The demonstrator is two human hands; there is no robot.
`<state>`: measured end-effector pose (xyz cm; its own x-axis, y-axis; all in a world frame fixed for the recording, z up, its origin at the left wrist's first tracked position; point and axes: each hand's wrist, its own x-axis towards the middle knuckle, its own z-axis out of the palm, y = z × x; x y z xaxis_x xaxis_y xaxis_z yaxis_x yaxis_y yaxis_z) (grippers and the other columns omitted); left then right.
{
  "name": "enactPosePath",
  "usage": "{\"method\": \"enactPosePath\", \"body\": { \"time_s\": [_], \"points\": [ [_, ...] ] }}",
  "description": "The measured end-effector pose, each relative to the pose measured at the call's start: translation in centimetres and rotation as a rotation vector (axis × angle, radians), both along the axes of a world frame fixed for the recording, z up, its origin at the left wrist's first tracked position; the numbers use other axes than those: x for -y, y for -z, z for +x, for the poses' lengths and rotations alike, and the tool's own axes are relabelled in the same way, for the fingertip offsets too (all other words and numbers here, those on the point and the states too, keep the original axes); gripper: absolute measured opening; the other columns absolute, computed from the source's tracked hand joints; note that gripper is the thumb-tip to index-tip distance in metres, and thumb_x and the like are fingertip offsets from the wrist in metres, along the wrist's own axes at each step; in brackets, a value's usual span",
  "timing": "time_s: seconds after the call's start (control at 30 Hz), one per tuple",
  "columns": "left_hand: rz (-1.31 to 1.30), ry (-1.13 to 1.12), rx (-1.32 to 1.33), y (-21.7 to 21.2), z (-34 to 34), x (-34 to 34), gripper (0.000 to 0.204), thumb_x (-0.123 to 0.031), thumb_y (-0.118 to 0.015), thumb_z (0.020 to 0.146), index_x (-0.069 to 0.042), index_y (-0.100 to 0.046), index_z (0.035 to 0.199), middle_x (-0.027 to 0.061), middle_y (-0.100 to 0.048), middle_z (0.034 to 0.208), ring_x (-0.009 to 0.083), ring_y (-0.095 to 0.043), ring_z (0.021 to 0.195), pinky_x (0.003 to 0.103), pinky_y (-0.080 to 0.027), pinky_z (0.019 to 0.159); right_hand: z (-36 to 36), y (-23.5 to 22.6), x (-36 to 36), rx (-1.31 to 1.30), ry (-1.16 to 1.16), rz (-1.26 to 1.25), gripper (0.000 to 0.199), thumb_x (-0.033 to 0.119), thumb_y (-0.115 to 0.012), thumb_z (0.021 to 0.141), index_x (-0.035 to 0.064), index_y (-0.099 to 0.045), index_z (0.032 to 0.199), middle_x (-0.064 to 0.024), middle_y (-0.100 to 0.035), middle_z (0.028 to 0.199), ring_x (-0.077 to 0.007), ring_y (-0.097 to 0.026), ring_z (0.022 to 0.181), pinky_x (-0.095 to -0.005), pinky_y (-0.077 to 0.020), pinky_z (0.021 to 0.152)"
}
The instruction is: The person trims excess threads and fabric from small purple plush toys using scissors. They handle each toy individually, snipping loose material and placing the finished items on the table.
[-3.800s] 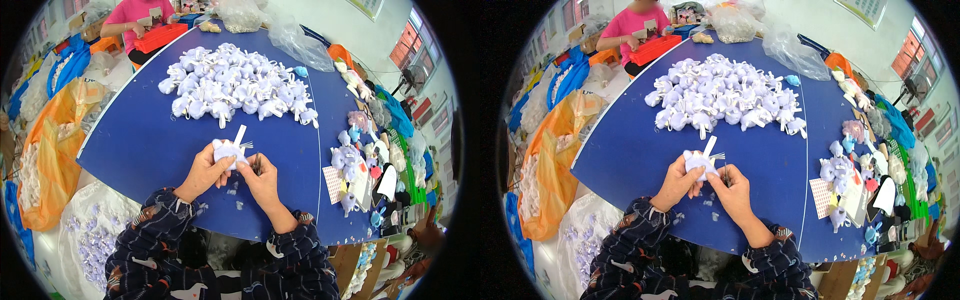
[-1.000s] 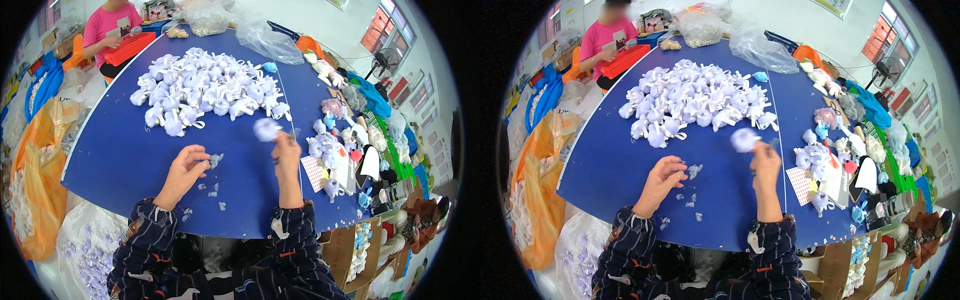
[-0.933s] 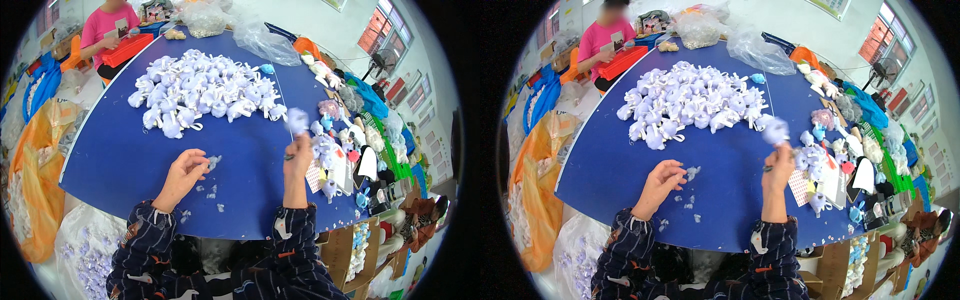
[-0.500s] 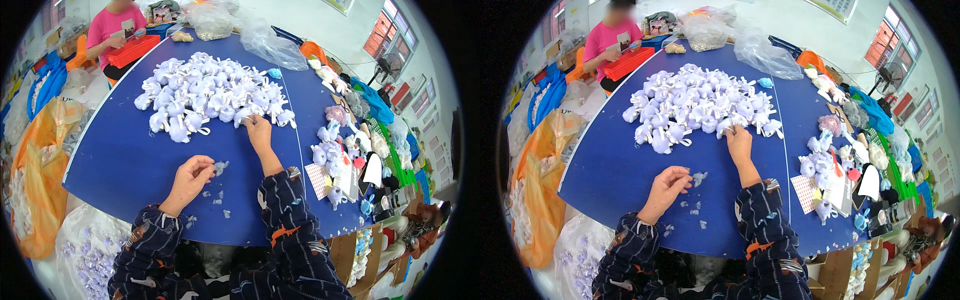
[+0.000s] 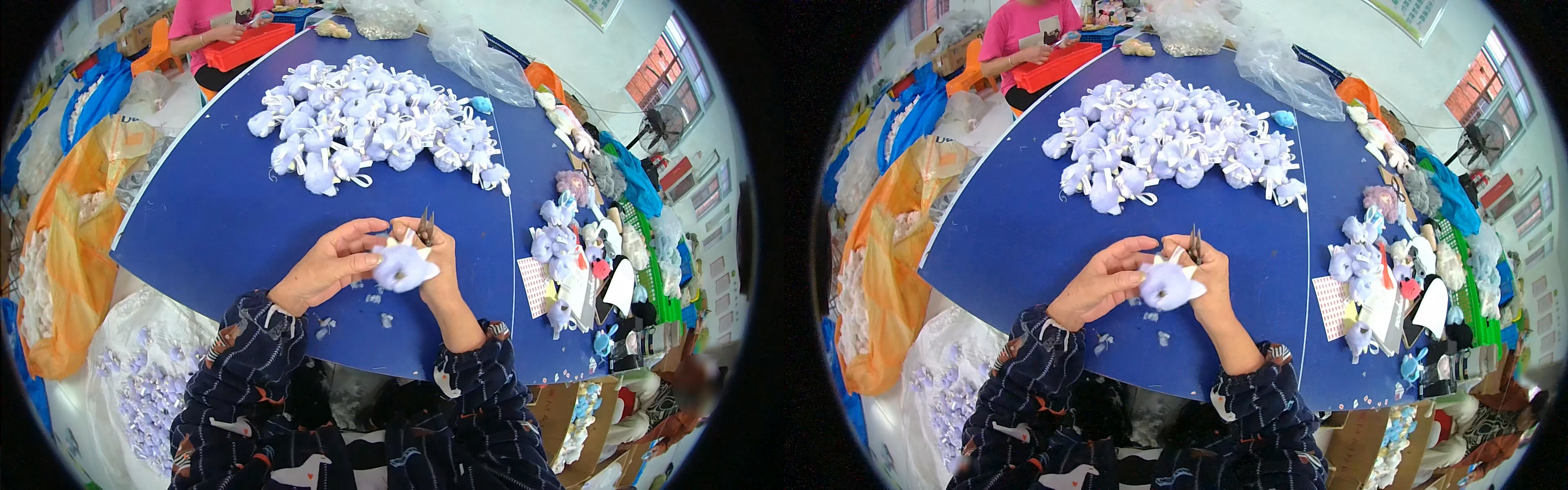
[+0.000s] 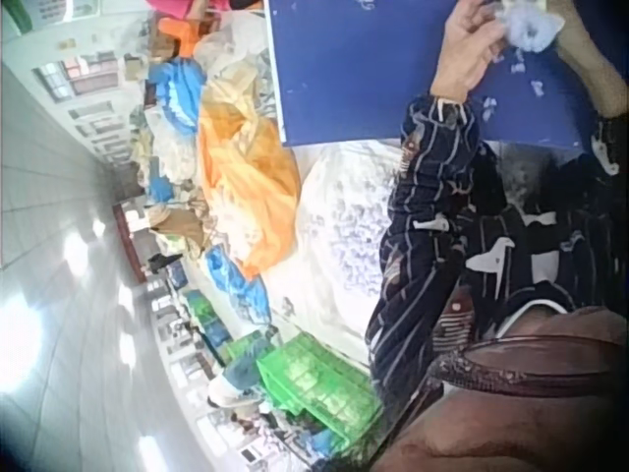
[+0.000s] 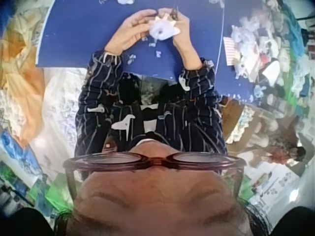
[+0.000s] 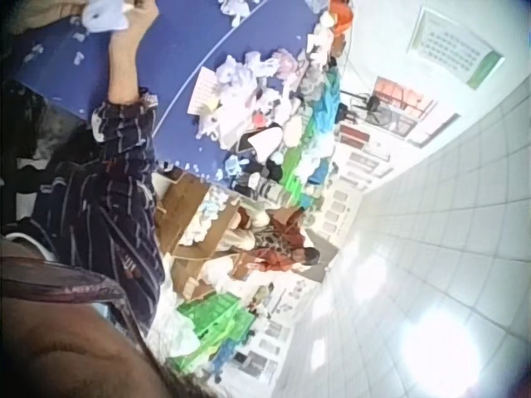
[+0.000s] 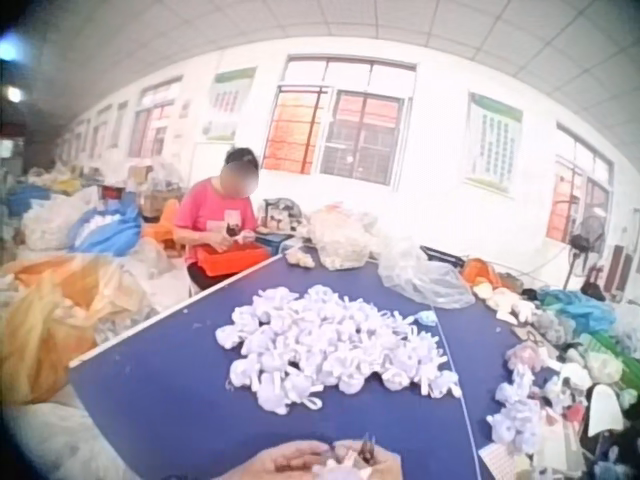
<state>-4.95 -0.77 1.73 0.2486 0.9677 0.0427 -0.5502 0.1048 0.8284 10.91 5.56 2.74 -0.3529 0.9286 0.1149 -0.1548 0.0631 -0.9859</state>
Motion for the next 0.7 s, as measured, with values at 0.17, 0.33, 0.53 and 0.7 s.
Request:
{"method": "enactPosePath", "body": {
  "time_s": [0.17, 0.33, 0.53, 0.7],
  "points": [
    [-0.078, 0.072, -0.104, -0.3, 0.4, 0.4, 0.041, -0.007, -0.058, 0.084, -0.002, -0.041, 0.120, 0.0094, -0.053, 0.108, 0.0145, -0.056, 0.094, 0.026, -0.049, 0.074, -0.8, -1.1, 0.3, 0.092, 0.208, 0.064, 0.027, 0.021, -0.064, 0.081, -0.0037, -0.064, 0.093, -0.0033, -0.063, 0.075, -0.0054, -0.053, 0.067, -0.0196, -0.0429, 0.057],
    [0.106, -0.276, -0.247, 0.9, 0.8, -0.3, 0.028, -0.003, -0.061, 0.080, -0.001, -0.049, 0.105, 0.0049, -0.057, 0.094, 0.0093, -0.057, 0.078, 0.022, -0.048, 0.065, 0.8, -0.4, -1.2, 0.029, -0.104, -0.151, 0.045, 0.028, -0.059, 0.085, -0.0035, -0.050, 0.117, -0.0084, -0.060, 0.098, -0.0066, -0.050, 0.057, -0.0197, -0.0388, 0.050],
    [0.087, -0.520, -0.272, 1.0, 0.6, -0.7, 0.021, 0.000, -0.059, 0.080, -0.002, -0.048, 0.098, 0.0059, -0.055, 0.095, 0.0102, -0.056, 0.082, 0.022, -0.047, 0.067, 2.9, -1.4, -1.8, 0.172, -0.377, -0.317, 0.045, 0.031, -0.059, 0.084, -0.0024, -0.053, 0.113, -0.0042, -0.060, 0.079, -0.0052, -0.043, 0.052, -0.0202, -0.0336, 0.045],
    [0.156, -0.447, -0.359, 0.8, 0.9, -0.6, 0.030, -0.001, -0.058, 0.081, -0.001, -0.047, 0.108, 0.0055, -0.055, 0.100, 0.0108, -0.054, 0.091, 0.025, -0.045, 0.080, 1.0, -0.8, 0.3, 0.395, -0.136, 0.168, 0.038, 0.021, -0.067, 0.078, -0.0029, -0.059, 0.105, -0.0021, -0.058, 0.071, -0.0053, -0.048, 0.063, -0.0209, -0.0408, 0.056]
  ]
}}
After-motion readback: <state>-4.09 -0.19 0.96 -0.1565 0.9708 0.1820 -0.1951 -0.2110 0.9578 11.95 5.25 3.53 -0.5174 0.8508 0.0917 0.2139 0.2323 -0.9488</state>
